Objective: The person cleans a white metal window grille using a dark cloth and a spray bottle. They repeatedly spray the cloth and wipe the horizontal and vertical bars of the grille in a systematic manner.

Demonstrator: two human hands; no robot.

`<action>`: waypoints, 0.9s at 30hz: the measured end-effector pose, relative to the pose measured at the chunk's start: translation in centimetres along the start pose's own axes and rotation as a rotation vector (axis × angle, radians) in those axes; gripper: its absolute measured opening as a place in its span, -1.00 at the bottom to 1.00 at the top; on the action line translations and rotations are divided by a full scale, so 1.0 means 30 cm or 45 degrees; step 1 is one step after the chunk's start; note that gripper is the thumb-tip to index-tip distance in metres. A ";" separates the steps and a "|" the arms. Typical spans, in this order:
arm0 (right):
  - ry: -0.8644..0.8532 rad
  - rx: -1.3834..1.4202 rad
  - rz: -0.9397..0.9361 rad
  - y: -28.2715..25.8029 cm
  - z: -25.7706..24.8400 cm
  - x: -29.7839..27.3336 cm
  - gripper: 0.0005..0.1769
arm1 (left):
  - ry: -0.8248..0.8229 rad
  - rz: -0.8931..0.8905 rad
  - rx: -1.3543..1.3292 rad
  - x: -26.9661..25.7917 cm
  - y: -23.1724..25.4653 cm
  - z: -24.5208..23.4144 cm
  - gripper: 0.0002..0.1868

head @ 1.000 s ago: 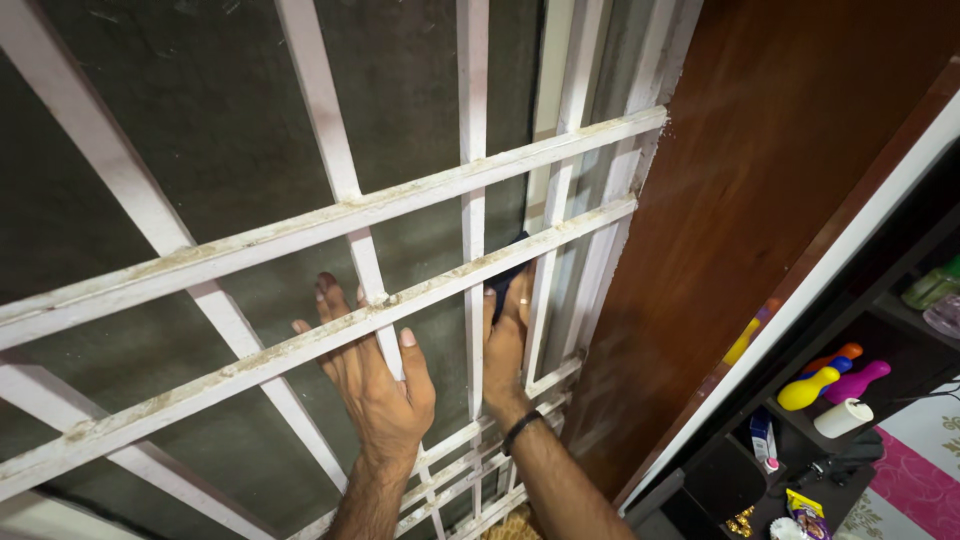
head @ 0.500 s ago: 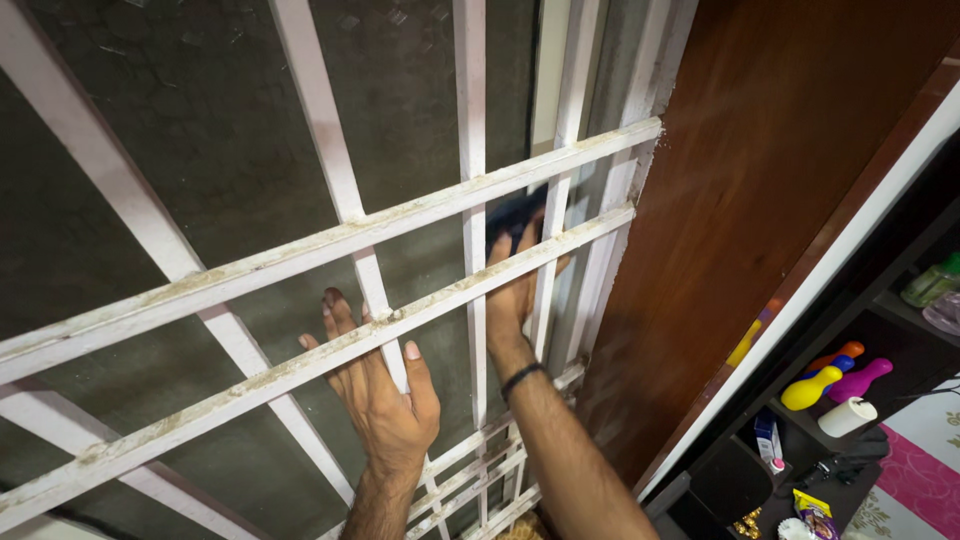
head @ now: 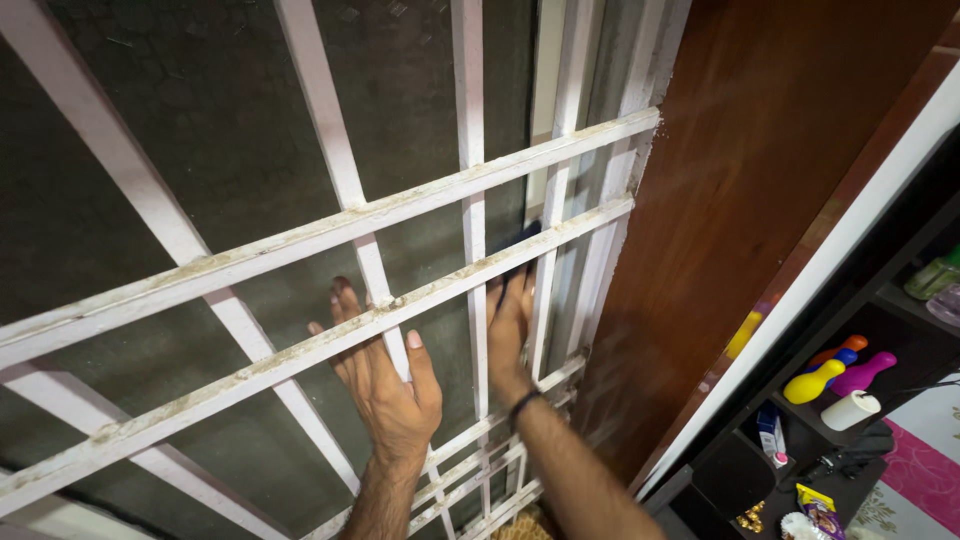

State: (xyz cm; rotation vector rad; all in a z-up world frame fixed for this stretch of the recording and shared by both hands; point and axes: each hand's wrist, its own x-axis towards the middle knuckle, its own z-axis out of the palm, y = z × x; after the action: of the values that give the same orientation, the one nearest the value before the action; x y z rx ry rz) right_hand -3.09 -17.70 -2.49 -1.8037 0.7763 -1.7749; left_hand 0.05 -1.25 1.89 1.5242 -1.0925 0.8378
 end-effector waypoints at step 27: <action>-0.273 0.166 0.766 -0.016 -0.009 -0.008 -0.49 | 0.003 0.030 -0.035 -0.006 -0.006 -0.012 -0.41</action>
State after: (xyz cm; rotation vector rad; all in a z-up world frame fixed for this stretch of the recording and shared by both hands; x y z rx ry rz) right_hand -3.32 -17.18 -2.33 -1.4405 0.9620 -1.1920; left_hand 0.16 -0.85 1.75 1.4898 -1.1173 0.8373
